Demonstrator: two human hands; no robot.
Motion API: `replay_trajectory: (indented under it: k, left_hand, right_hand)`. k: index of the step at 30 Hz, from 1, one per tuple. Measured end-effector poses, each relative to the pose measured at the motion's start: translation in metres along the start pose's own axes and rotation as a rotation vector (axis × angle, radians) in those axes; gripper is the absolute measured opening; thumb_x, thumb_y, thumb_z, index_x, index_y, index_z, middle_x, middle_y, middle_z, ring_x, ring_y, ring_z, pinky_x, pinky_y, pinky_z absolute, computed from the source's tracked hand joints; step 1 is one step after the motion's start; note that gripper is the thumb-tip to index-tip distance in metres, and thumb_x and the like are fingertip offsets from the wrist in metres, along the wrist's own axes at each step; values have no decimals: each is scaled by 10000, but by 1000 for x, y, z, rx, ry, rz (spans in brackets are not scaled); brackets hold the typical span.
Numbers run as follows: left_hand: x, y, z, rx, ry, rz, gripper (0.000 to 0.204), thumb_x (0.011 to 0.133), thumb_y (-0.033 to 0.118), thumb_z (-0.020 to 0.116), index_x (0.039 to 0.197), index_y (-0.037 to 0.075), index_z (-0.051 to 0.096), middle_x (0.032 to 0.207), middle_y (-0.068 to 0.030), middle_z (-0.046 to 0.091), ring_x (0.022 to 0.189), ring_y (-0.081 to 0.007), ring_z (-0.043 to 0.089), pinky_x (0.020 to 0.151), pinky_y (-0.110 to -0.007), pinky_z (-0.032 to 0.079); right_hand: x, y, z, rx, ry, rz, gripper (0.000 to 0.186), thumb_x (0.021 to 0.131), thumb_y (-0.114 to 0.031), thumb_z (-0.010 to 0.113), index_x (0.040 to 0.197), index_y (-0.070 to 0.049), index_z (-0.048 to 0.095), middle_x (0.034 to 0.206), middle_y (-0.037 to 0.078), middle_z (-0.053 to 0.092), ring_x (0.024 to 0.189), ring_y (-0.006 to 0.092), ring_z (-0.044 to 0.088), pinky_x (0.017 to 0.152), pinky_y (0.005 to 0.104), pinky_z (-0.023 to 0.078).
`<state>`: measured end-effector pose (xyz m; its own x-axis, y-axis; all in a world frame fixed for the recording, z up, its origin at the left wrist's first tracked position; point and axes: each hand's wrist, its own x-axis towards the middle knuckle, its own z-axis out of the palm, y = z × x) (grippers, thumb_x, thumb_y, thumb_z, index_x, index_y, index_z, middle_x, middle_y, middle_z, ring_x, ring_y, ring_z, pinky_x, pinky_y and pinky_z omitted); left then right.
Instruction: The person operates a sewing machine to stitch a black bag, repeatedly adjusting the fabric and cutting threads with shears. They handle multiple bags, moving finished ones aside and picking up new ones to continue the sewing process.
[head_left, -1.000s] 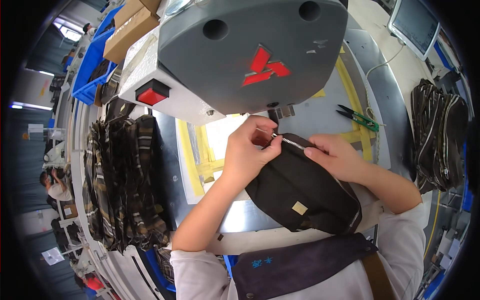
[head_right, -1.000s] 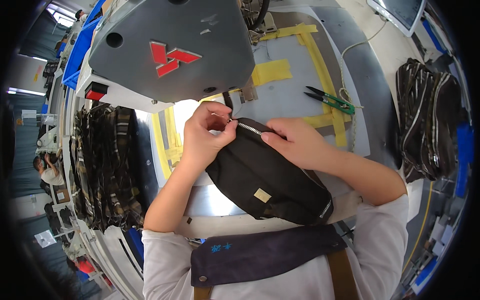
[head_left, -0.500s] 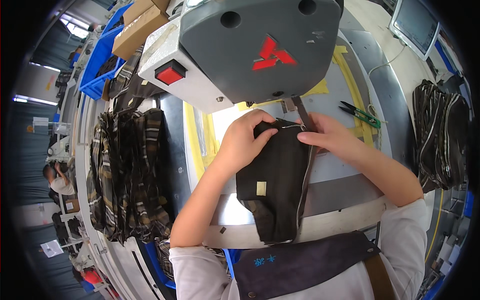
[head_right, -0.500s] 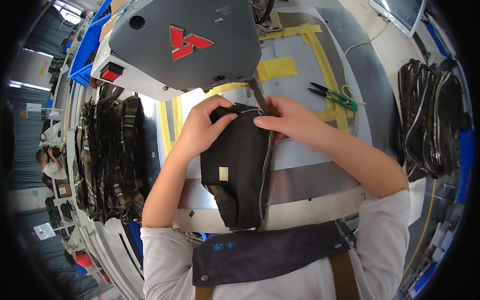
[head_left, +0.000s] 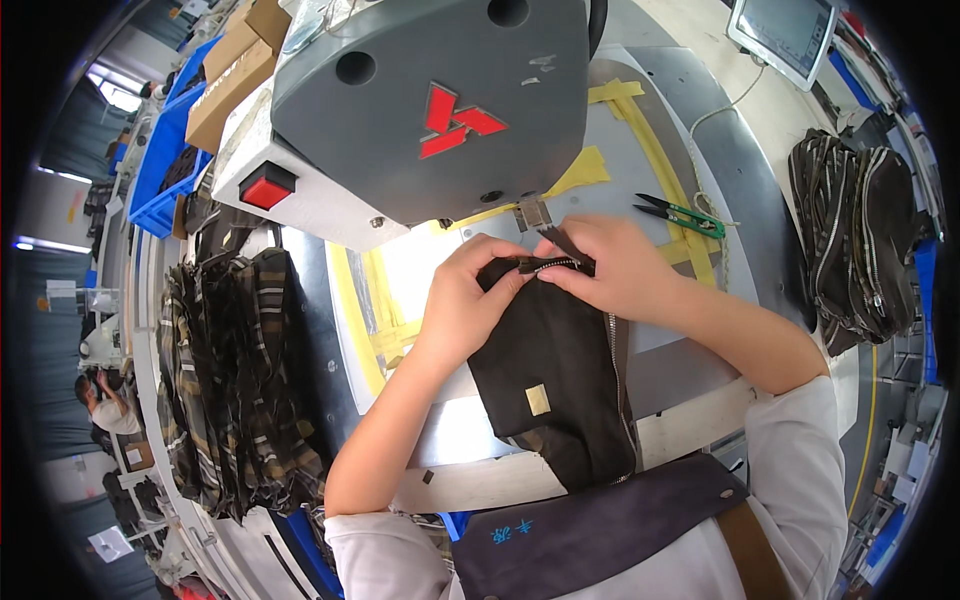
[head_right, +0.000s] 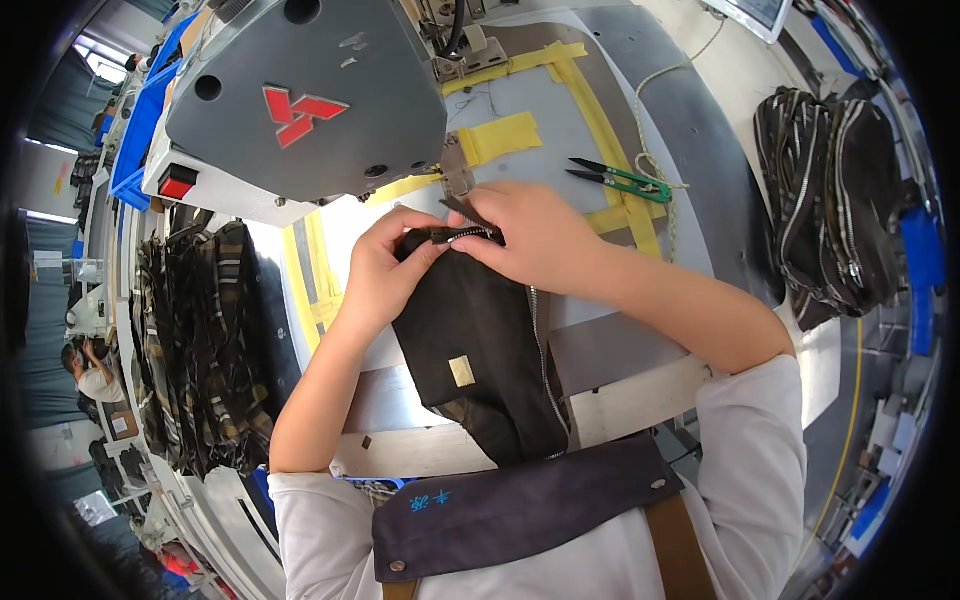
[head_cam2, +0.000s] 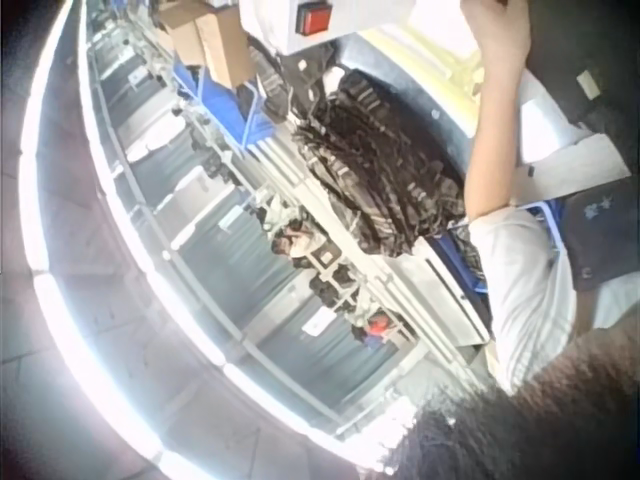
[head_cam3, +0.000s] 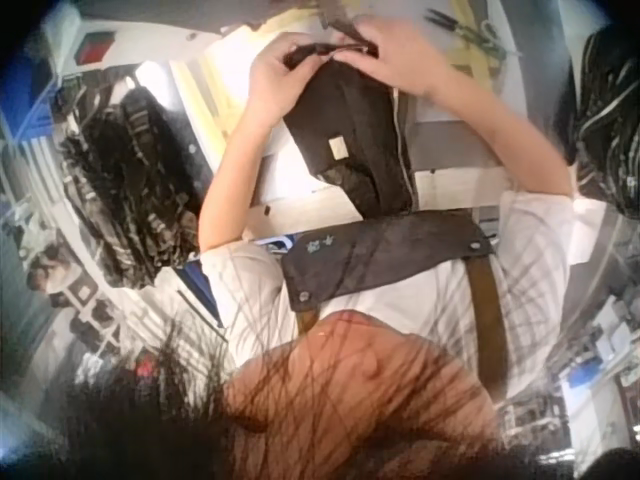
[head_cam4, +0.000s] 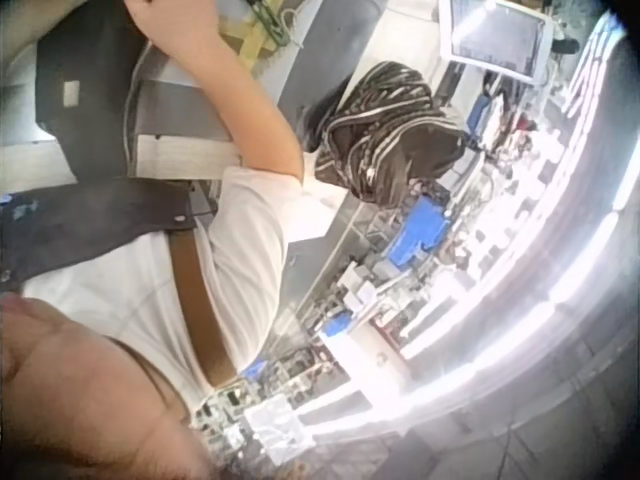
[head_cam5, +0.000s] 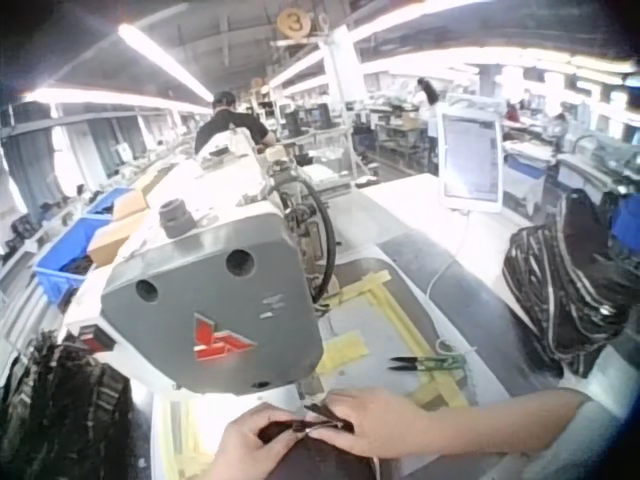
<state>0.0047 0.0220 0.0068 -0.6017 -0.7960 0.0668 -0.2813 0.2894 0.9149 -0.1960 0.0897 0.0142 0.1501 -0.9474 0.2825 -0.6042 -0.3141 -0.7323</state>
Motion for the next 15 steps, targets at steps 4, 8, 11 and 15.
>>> replay_trajectory:
  k: [4,8,11,15]
  left_hand:
    - [1,-1,1,222,124,333,144,776,11,742,897,46,672,833,-61,646,765,-226,649,703,-296,510]
    - [4,-3,-7,343,145,497,165,738,3,770,863,51,673,842,-53,674,739,-226,671,669,-298,528]
    - [3,-1,-7,186,121,378,191,717,15,790,863,53,673,850,-58,689,756,-227,680,678,-287,535]
    - [-2,0,-8,0,58,217,226,708,32,818,878,29,670,876,-67,702,802,-199,688,726,-288,543]
  right_hand:
    - [-4,-9,13,350,88,289,125,896,-135,621,958,-27,606,795,69,607,697,183,554,677,295,453]
    - [-3,0,22,702,67,413,109,913,-123,592,974,-36,612,852,-6,602,768,76,519,702,267,444]
    - [0,-4,13,746,-54,375,137,909,-136,616,1006,-39,629,859,-12,617,776,63,518,709,254,442]
    - [8,-3,-1,647,-193,268,129,878,-108,682,994,-55,665,883,-22,595,777,68,503,706,240,404]
